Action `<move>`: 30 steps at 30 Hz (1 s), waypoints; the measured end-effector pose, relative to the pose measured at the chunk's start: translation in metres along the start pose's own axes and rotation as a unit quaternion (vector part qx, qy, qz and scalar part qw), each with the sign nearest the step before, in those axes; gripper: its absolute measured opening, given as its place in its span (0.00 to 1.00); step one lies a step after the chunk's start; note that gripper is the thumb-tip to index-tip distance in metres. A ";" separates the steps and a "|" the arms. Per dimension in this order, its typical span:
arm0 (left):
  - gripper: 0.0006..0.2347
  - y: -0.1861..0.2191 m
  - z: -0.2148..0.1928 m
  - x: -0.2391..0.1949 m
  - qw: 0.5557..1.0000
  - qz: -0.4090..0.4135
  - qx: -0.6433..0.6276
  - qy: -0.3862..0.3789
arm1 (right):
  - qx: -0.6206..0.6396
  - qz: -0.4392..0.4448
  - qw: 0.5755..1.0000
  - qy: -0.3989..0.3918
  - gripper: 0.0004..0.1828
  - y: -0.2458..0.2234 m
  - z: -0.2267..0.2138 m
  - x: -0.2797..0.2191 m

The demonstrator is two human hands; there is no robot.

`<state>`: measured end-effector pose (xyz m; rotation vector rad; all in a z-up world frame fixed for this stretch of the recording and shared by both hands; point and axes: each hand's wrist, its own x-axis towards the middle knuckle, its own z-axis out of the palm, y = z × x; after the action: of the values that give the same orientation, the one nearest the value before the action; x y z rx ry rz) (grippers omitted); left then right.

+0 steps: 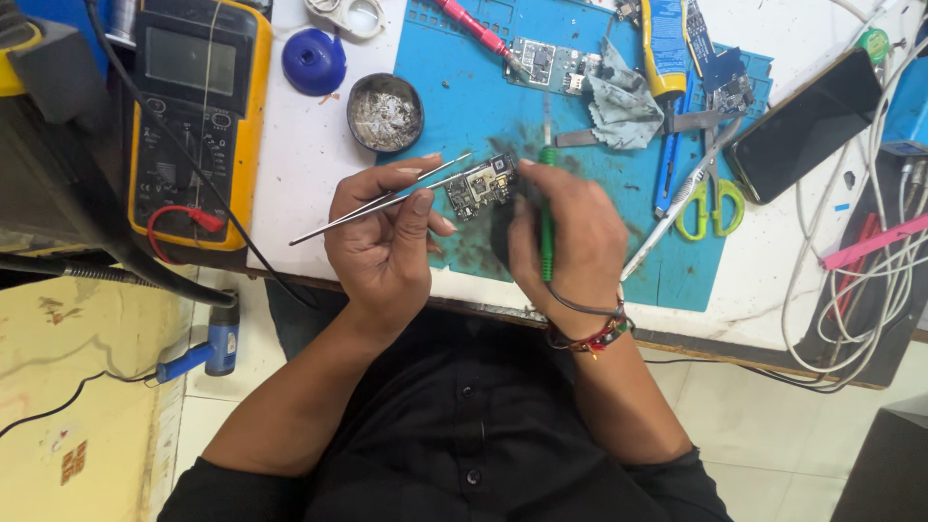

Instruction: The person uses tweezers and a soldering iron to work on a small circuit board, then applies a substance from a blue container to the board. The person handles the board and tools with precision throughout the clip.

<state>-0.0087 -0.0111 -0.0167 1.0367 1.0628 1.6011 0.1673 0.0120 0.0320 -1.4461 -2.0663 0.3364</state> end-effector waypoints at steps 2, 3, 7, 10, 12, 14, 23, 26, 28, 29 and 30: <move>0.07 -0.001 0.000 -0.002 1.000 0.001 -0.002 0.004 | -0.007 0.010 1.000 0.018 0.26 -0.003 0.001 -0.001; 0.08 -0.001 0.000 -0.002 1.000 0.002 -0.003 0.006 | -0.011 0.015 0.999 0.028 0.29 -0.006 0.002 -0.001; 0.08 -0.003 -0.001 -0.002 0.999 0.019 -0.025 0.018 | -0.034 0.008 0.999 0.001 0.41 -0.020 0.008 0.006; 0.08 -0.003 -0.001 -0.001 0.999 0.021 -0.038 0.024 | -0.037 0.023 0.999 -0.014 0.42 -0.026 0.012 0.011; 0.07 -0.001 0.000 0.000 0.999 0.015 -0.037 0.012 | -0.034 0.015 0.999 -0.011 0.38 -0.024 0.012 0.011; 0.07 0.000 0.001 0.002 1.000 0.003 -0.014 -0.006 | -0.012 0.003 1.000 -0.020 0.36 -0.019 0.008 0.007; 0.03 0.006 0.010 0.011 0.992 -0.034 0.108 -0.055 | 0.109 0.078 0.991 0.003 0.26 0.007 -0.013 -0.033; 0.03 0.007 0.013 0.014 0.990 -0.027 0.127 -0.058 | 0.141 0.066 0.987 0.044 0.19 0.008 -0.011 -0.043; 0.03 0.008 0.014 0.014 0.987 -0.025 0.150 -0.057 | 0.191 0.101 0.974 0.065 0.12 0.009 -0.007 -0.047; 0.03 0.008 0.014 0.014 0.987 -0.024 0.150 -0.058 | 0.229 0.142 0.961 0.069 0.10 0.009 -0.007 -0.049; 0.04 0.008 0.014 0.014 0.987 -0.023 0.149 -0.060 | 0.267 0.182 0.944 0.072 0.08 0.010 -0.006 -0.051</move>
<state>-0.0001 0.0031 -0.0028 1.2788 1.2598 1.3504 0.1905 -0.0320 0.0154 -1.4419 -1.4282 0.8405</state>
